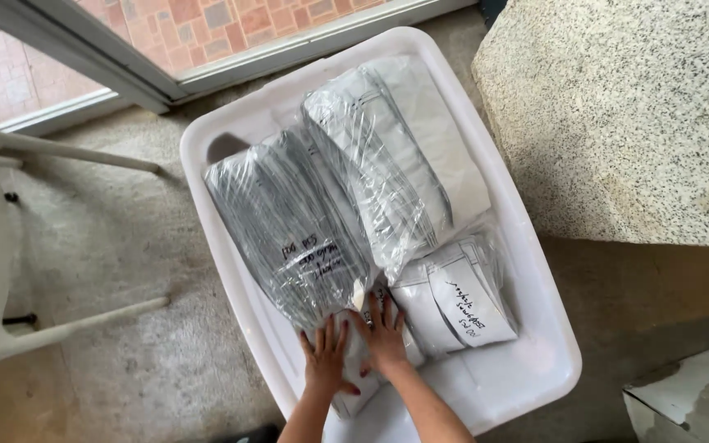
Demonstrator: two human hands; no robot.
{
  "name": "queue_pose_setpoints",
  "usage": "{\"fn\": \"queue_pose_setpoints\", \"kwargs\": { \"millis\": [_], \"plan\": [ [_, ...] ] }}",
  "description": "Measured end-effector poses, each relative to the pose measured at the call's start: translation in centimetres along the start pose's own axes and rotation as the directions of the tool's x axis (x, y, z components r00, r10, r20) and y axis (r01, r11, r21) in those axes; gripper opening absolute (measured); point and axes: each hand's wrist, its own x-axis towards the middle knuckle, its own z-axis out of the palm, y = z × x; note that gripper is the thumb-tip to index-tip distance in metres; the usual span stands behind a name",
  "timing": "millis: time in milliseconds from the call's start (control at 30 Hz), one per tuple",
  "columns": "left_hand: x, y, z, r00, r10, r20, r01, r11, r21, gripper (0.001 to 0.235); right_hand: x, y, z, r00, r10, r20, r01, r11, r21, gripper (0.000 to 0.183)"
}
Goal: Sorting and organizing plastic-wrapped bundles into storage bins
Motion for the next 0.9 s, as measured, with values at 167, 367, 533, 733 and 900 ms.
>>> {"fn": "queue_pose_setpoints", "kwargs": {
  "millis": [167,367,533,733,900],
  "plan": [
    [5.2,-0.5,-3.7,0.788,0.055,0.613,0.007,0.995,-0.098,0.192,2.0,0.7,2.5,0.998,-0.019,-0.066,0.020,1.000,0.004,0.137],
    [6.4,0.5,-7.7,0.301,0.026,0.953,-0.095,0.995,0.003,0.151,0.0,0.0,1.1,0.990,0.013,-0.139,-0.029,0.993,-0.114,0.146],
    [2.9,1.8,-8.3,0.624,0.015,0.781,-0.192,0.972,0.134,0.141,-5.2,-0.5,0.8,0.977,0.004,-0.215,-0.017,0.998,-0.060,0.131],
    [-0.8,2.3,-12.8,0.792,0.166,0.587,0.147,0.882,-0.448,0.026,-18.7,-2.9,0.1,0.912,0.275,-0.303,-0.152,0.915,0.373,0.062],
    [-4.6,5.4,-21.5,0.818,0.237,0.524,0.169,0.772,-0.612,0.037,-29.3,-5.1,3.2,0.593,0.638,-0.491,-0.294,0.740,0.605,0.044]
  ]
}}
